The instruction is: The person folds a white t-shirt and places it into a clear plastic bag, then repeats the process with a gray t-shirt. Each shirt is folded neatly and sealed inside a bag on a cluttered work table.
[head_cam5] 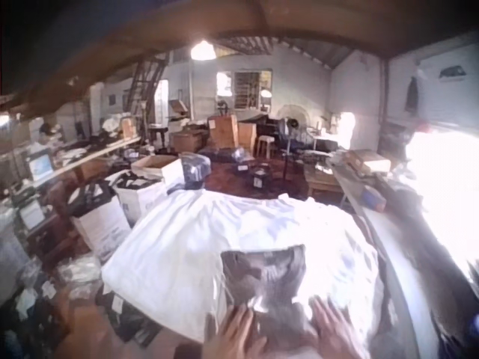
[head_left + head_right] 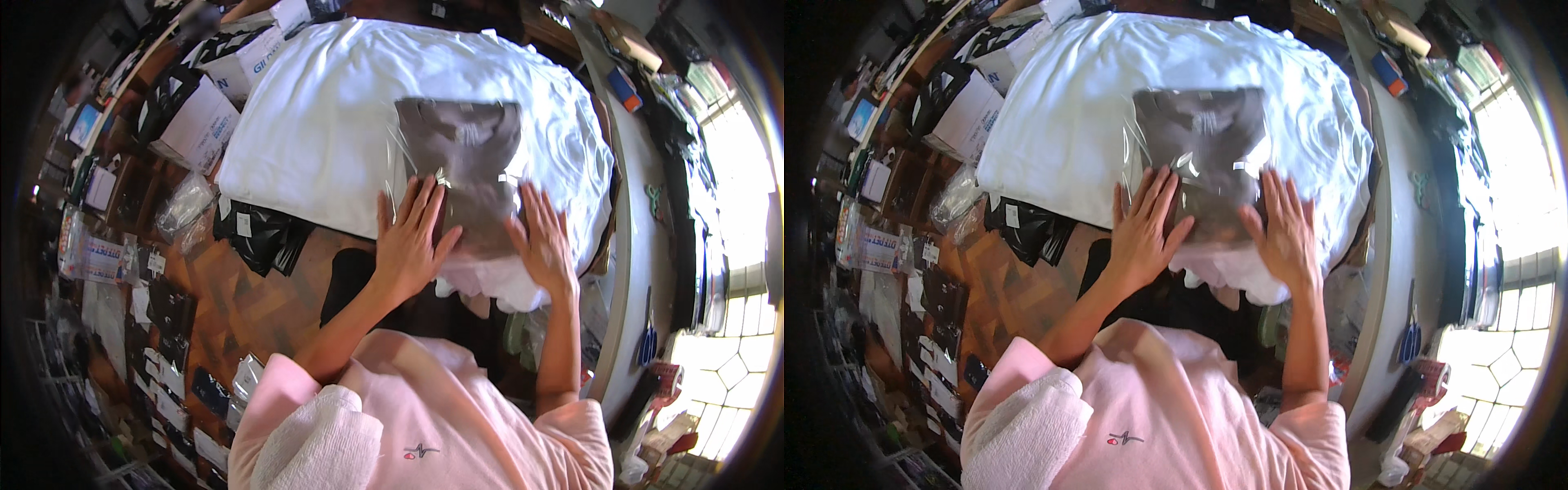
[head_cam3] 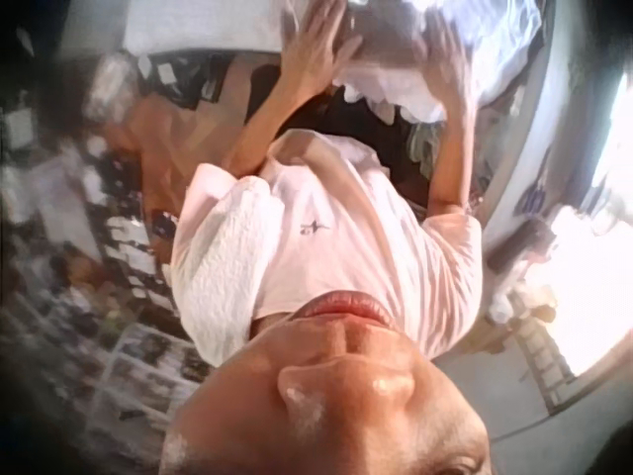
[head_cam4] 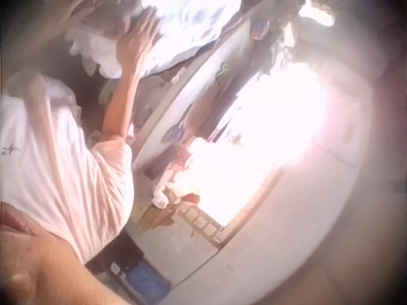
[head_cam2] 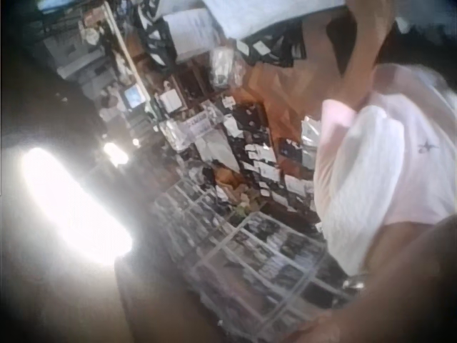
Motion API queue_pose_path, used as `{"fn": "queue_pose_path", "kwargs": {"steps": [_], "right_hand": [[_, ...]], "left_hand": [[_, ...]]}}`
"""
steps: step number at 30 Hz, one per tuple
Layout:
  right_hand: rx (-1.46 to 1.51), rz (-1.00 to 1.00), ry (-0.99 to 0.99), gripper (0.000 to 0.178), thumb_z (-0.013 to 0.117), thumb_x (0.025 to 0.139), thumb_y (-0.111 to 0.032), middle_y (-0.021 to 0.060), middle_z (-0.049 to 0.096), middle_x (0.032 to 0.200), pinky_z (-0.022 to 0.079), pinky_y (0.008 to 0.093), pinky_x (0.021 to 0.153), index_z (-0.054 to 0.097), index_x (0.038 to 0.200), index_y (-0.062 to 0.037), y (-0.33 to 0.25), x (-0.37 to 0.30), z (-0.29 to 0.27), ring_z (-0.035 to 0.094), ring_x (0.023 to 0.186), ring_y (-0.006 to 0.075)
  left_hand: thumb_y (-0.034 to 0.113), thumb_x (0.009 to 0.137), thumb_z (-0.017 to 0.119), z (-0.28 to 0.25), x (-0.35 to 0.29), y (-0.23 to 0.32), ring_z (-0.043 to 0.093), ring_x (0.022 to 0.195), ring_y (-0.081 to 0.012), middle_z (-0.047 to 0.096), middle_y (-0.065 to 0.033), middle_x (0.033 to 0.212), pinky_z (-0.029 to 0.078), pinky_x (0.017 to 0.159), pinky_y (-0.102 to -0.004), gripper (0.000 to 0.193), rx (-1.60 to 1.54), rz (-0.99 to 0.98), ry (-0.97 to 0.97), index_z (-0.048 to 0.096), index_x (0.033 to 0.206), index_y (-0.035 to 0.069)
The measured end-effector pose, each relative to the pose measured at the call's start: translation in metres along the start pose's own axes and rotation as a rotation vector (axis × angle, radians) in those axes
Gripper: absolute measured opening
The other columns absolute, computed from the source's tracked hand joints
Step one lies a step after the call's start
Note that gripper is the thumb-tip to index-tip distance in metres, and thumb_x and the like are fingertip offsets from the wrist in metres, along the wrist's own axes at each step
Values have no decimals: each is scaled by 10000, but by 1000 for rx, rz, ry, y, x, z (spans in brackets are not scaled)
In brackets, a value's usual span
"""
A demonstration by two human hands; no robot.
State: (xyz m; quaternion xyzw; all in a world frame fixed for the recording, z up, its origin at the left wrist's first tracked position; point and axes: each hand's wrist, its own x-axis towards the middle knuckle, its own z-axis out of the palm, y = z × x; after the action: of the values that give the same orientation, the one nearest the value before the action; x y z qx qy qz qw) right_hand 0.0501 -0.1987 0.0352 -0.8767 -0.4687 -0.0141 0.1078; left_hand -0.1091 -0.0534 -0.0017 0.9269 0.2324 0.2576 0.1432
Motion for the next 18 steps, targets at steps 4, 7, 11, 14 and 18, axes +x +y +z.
{"fn": "queue_pose_path", "kwargs": {"steps": [4,7,11,14,18], "right_hand": [[-33,28,-130,546,445,902,-446,127,428,1350,257,501,1031,439,1300,-72,-14,-11,-36,404,1245,290],[61,-96,199,458,494,898,-369,109,474,1311,269,485,1017,490,1261,-91,-14,18,-34,431,1213,297],[109,-227,71,463,488,908,-365,74,384,1389,223,474,1050,473,1278,-88,-9,58,14,320,1297,261],[364,-43,142,517,459,905,-440,146,402,1347,270,428,1034,485,1261,-66,-2,58,5,349,1260,286],[240,275,75,525,566,863,-382,186,547,1124,448,393,785,507,1192,23,10,34,-4,591,879,286]], "left_hand": [[374,866,524,-39,6,-8,342,1282,-259,385,-60,1374,25,1054,-571,474,-78,-77,-230,471,1259,116],[365,871,523,-36,19,-1,312,1300,-262,376,-49,1383,14,1048,-575,436,-56,11,54,491,1242,139],[412,875,502,-7,30,-15,258,1319,-318,340,-63,1400,108,1027,-612,448,-103,28,-13,500,1227,133],[349,842,600,-22,22,-15,398,1161,-311,426,-193,1241,324,937,-497,553,-269,-270,221,409,1254,34],[345,762,710,-32,9,-29,551,772,-209,552,-149,883,458,687,-339,685,-611,-645,76,373,1186,-75]]}}
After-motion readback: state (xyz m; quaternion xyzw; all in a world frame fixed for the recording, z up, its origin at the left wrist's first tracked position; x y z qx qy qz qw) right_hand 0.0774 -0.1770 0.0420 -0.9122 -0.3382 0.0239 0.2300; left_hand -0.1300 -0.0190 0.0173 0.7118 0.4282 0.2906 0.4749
